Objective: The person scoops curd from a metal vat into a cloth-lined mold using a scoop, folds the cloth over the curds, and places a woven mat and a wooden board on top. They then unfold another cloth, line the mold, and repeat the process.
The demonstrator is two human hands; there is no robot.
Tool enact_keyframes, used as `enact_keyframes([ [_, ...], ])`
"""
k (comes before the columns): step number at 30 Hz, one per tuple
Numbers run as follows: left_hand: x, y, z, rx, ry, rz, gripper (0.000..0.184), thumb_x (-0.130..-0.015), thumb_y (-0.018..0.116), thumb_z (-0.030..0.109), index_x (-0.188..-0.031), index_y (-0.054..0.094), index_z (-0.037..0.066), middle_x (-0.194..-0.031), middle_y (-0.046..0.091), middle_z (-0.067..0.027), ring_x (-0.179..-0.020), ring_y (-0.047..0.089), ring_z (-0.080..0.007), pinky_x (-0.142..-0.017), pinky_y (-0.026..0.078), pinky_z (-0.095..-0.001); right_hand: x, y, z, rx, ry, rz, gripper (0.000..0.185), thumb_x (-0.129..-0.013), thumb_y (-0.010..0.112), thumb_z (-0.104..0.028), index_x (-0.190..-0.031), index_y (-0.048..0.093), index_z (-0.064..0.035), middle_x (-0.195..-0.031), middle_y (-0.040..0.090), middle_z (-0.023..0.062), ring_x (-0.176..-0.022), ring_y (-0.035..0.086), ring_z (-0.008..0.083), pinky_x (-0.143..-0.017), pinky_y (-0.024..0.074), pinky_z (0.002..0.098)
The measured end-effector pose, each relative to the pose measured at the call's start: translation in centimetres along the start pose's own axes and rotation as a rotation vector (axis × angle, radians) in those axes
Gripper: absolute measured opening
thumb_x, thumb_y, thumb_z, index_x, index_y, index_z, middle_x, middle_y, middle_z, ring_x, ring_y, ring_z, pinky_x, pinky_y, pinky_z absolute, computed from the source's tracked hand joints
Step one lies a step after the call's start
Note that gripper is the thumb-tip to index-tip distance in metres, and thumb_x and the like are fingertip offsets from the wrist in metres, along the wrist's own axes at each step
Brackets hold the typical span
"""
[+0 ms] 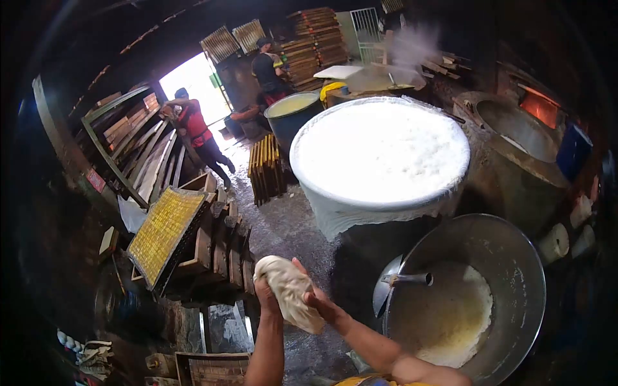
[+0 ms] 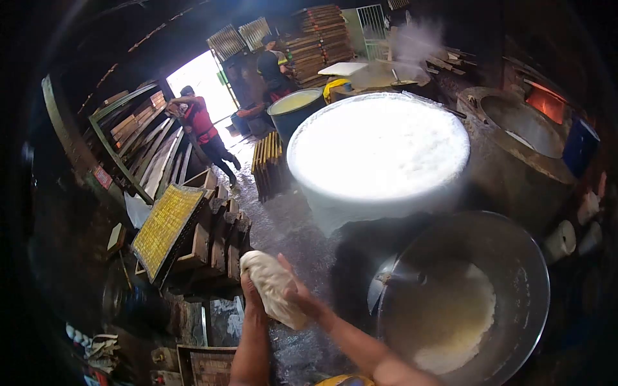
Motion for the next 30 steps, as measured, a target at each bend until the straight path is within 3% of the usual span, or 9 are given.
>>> enact_keyframes([
  [4, -2.6, 2.9, 0.3, -0.862, -0.05, -0.204, 0.025, -0.083, 0.059, 0.011, -0.106, 0.063, 0.0, -0.096, 0.065, -0.0067, -0.082, 0.061, -0.0143, -0.074, 0.048, -0.028, 1.9, -3.2, 5.0, -0.584, 0.509, 0.205, 0.055, -0.09, 0.059, -0.038, -0.129, 0.044, -0.0024, -0.113, 0.059, 0.0148, -0.097, 0.063, 0.027, -0.084, 0.0517, 0.0343],
  [6, -2.9, 2.1, 0.2, -0.783, -0.512, -0.45, 0.029, -0.086, 0.06, 0.019, -0.107, 0.063, -0.002, -0.095, 0.065, -0.005, -0.084, 0.059, -0.0113, -0.072, 0.047, -0.0271, 1.3, -2.5, 4.2, -0.687, 0.501, 0.191, 0.047, -0.092, 0.055, -0.033, -0.126, 0.046, -0.0021, -0.108, 0.061, 0.0153, -0.092, 0.064, 0.0277, -0.083, 0.053, 0.0351],
  [10, -6.2, -7.0, -3.1, -0.408, -0.436, -0.154, 0.058, -0.084, 0.063, 0.046, -0.119, 0.056, 0.0, -0.106, 0.063, -0.0129, -0.086, 0.062, -0.0225, -0.071, 0.052, -0.0344, 0.5, -2.2, 3.8, -0.949, 0.524, 0.052, 0.039, -0.095, 0.048, -0.03, -0.121, 0.05, -0.0013, -0.109, 0.061, 0.0163, -0.093, 0.064, 0.0283, -0.085, 0.0527, 0.0379],
  [13, -4.2, -4.8, -7.8, 0.541, -0.42, -0.401, 0.095, -0.066, 0.06, 0.076, -0.134, 0.044, 0.011, -0.132, 0.047, -0.0199, -0.113, 0.054, -0.0363, -0.086, 0.048, -0.0533, 0.3, -2.9, 4.5, -0.794, 0.329, 0.112, 0.053, -0.09, 0.056, -0.03, -0.135, 0.039, -0.0091, -0.12, 0.055, 0.0203, -0.108, 0.058, 0.0317, -0.095, 0.048, 0.0434],
  [14, -4.3, -3.5, -8.6, 0.521, -0.418, -0.368, 0.095, -0.066, 0.06, 0.075, -0.135, 0.043, 0.012, -0.133, 0.046, -0.0199, -0.115, 0.052, -0.0372, -0.087, 0.047, -0.0545, -1.2, -1.0, 6.0, -1.306, 0.396, -0.178, 0.056, -0.09, 0.058, -0.031, -0.137, 0.036, -0.0091, -0.119, 0.056, 0.0179, -0.104, 0.06, 0.031, -0.092, 0.0503, 0.0423],
  [16, -3.8, 0.6, -8.3, 0.48, -0.402, -0.296, 0.094, -0.066, 0.061, 0.074, -0.136, 0.041, 0.015, -0.136, 0.043, -0.0198, -0.118, 0.049, -0.039, -0.088, 0.045, -0.0569, -1.7, 1.7, 1.0, -1.343, 0.349, -0.21, 0.057, -0.09, 0.059, -0.036, -0.136, 0.039, -0.0076, -0.113, 0.059, 0.0157, -0.096, 0.063, 0.0265, -0.085, 0.0531, 0.0403],
  [19, -3.6, 6.3, -6.5, 0.421, -0.33, -0.183, 0.093, -0.066, 0.062, 0.073, -0.139, 0.038, 0.02, -0.139, 0.038, -0.0197, -0.123, 0.044, -0.0418, -0.089, 0.043, -0.0606, -0.7, 1.7, 0.7, -1.29, 0.388, -0.222, 0.056, -0.09, 0.06, -0.036, -0.134, 0.041, -0.007, -0.11, 0.06, 0.0142, -0.093, 0.063, 0.0244, -0.083, 0.0534, 0.0395],
  [24, -4.3, 5.2, -5.2, 0.66, -0.212, -0.908, 0.057, -0.075, 0.069, 0.05, -0.116, 0.046, 0.017, -0.119, 0.045, -0.0163, -0.125, 0.038, -0.0464, -0.092, 0.04, -0.0641, 2.3, -1.8, 2.8, -1.155, 0.581, -0.022, 0.054, -0.089, 0.062, -0.035, -0.131, 0.044, -0.006, -0.106, 0.061, 0.0118, -0.09, 0.063, 0.0208, -0.08, 0.0538, 0.0382],
  [30, -7.5, 3.4, -2.1, -0.554, -0.19, -0.312, 0.025, -0.066, 0.066, 0.005, -0.089, 0.056, 0.004, -0.08, 0.058, -0.0062, -0.071, 0.059, -0.0177, -0.066, 0.048, -0.0314, 1.3, -3.7, -3.6, 0.12, 0.575, 0.218, 0.044, -0.083, 0.072, -0.027, -0.116, 0.055, -0.0025, -0.104, 0.061, 0.003, -0.091, 0.056, 0.0112, -0.08, 0.046, 0.0285],
])
Point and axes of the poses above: each hand's wrist, its own x-axis away from the middle knuckle, its own y-axis out of the palm, z = x × y, the point moved 4 cm from there along -x, towards the middle knuckle
